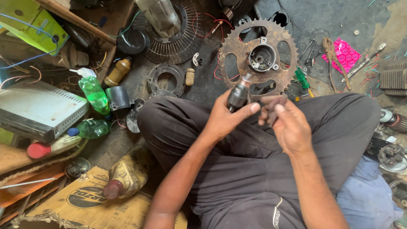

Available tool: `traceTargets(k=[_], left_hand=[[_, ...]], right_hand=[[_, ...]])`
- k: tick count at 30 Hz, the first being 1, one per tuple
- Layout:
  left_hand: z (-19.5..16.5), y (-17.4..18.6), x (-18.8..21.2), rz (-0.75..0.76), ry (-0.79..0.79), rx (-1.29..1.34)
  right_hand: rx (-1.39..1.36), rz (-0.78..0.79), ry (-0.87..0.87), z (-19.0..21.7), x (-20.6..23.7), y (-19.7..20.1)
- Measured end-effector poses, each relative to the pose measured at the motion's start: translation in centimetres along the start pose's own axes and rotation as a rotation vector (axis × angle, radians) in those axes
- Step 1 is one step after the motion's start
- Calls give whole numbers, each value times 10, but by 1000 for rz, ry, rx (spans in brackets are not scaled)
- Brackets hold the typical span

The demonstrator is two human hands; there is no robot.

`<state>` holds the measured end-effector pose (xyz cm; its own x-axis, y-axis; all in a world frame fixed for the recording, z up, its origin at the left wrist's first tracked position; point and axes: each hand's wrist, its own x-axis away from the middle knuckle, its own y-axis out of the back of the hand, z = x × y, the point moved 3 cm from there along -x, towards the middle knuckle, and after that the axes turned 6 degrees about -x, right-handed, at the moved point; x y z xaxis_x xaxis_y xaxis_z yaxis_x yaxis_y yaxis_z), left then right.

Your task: The person sits on the floor and uses a screwdriver to unscrew a small cylindrical mechanical part. They then use a hammer to tap the part and continue to unscrew it with the screwdriver.

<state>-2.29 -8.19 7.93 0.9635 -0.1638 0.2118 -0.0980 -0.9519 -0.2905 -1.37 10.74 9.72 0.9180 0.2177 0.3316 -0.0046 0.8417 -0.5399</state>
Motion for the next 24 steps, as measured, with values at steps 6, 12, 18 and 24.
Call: traceTargets(k=[6, 12, 18, 24], left_hand=[[2, -3, 0, -7, -83, -4], [2, -2, -2, -32, -68, -4], [-7, -4, 2, -71, -154, -163], [-15, -6, 5, -28, -152, -230]], right_hand=[[149, -54, 162, -4, -1, -14], [198, -57, 125, -11, -1, -3], [227, -78, 84, -16, 0, 10], [290, -18, 222, -21, -2, 4]])
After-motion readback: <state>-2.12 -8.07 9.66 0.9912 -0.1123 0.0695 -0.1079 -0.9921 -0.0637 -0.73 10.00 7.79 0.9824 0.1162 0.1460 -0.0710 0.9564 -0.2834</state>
